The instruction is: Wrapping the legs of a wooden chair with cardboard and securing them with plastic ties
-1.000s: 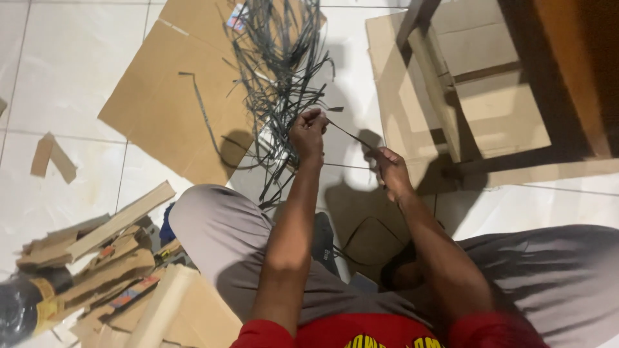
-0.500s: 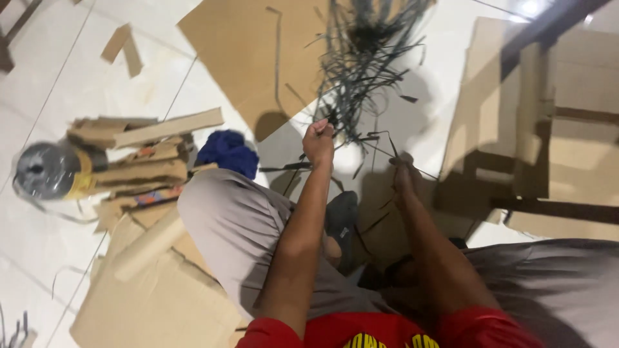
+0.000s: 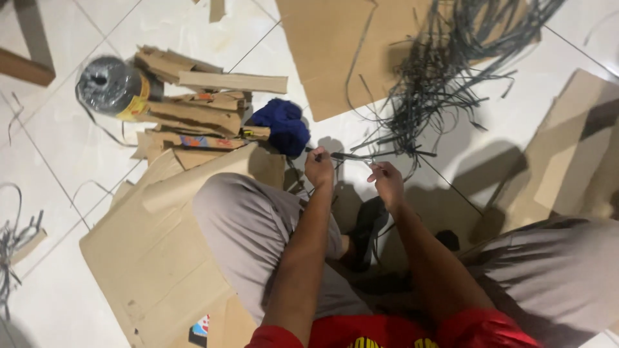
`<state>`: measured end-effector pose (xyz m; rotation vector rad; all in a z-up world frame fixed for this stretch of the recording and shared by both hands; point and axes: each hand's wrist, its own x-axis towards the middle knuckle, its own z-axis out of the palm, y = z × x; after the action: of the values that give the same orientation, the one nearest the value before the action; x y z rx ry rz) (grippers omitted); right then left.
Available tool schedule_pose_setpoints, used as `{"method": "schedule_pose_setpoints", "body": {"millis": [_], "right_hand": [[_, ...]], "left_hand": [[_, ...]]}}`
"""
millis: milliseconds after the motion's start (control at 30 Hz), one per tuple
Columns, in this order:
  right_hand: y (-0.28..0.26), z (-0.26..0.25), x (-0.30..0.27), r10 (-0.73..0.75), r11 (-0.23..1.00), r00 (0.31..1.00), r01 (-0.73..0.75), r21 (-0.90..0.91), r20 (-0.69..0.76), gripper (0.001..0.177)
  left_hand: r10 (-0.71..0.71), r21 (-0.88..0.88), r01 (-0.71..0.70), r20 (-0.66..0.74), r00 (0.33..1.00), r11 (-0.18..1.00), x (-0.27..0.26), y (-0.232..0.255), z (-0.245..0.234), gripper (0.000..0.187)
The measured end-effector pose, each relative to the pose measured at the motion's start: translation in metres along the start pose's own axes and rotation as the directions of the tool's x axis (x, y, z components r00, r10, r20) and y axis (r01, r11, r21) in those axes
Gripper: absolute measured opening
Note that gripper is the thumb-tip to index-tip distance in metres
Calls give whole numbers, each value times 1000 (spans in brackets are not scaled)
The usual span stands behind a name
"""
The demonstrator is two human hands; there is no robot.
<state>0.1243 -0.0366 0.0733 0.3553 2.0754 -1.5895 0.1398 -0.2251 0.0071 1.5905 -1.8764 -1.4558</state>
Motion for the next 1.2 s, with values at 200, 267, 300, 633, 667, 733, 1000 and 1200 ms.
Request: {"method": "schedule_pose_setpoints", "body": {"millis": [200,267,300,633,667,733,1000,1200], "right_hand": [[15,13,19,-46,911,969,141,-387,244,31],[19,13,25,3,859,967,128,-495,254,33],[23,14,29,1,853,964,139,-503,268,33],[26,20,35,30,863,961,114,-493,275,38],[31,22,40,21,870,960,121,-478,280,38],[6,19,18,13,859,954,142,-492,299,40],[-7,10,3,-33,875,945,185,-448,326,43],[-12,26,3,-97,889,934,237,-392,343,39]], "left_hand": [[-108,-308,41,-205,973,950,48,-17,-9,18],[-225,-494,96,-208,952,864,40,1,-28,42],[-235,-503,96,-219,947,859,37,11,-35,42],[-501,-976,141,41,865,163,66,5,-61,46],[-453,-995,77,40,891,64,80,-13,-52,47],[-401,-984,169,136,906,49,121,-67,-49,55],[-403,-973,230,198,893,31,88,-53,-66,55],[-484,-930,165,-16,875,329,-6,44,-78,28]]}}
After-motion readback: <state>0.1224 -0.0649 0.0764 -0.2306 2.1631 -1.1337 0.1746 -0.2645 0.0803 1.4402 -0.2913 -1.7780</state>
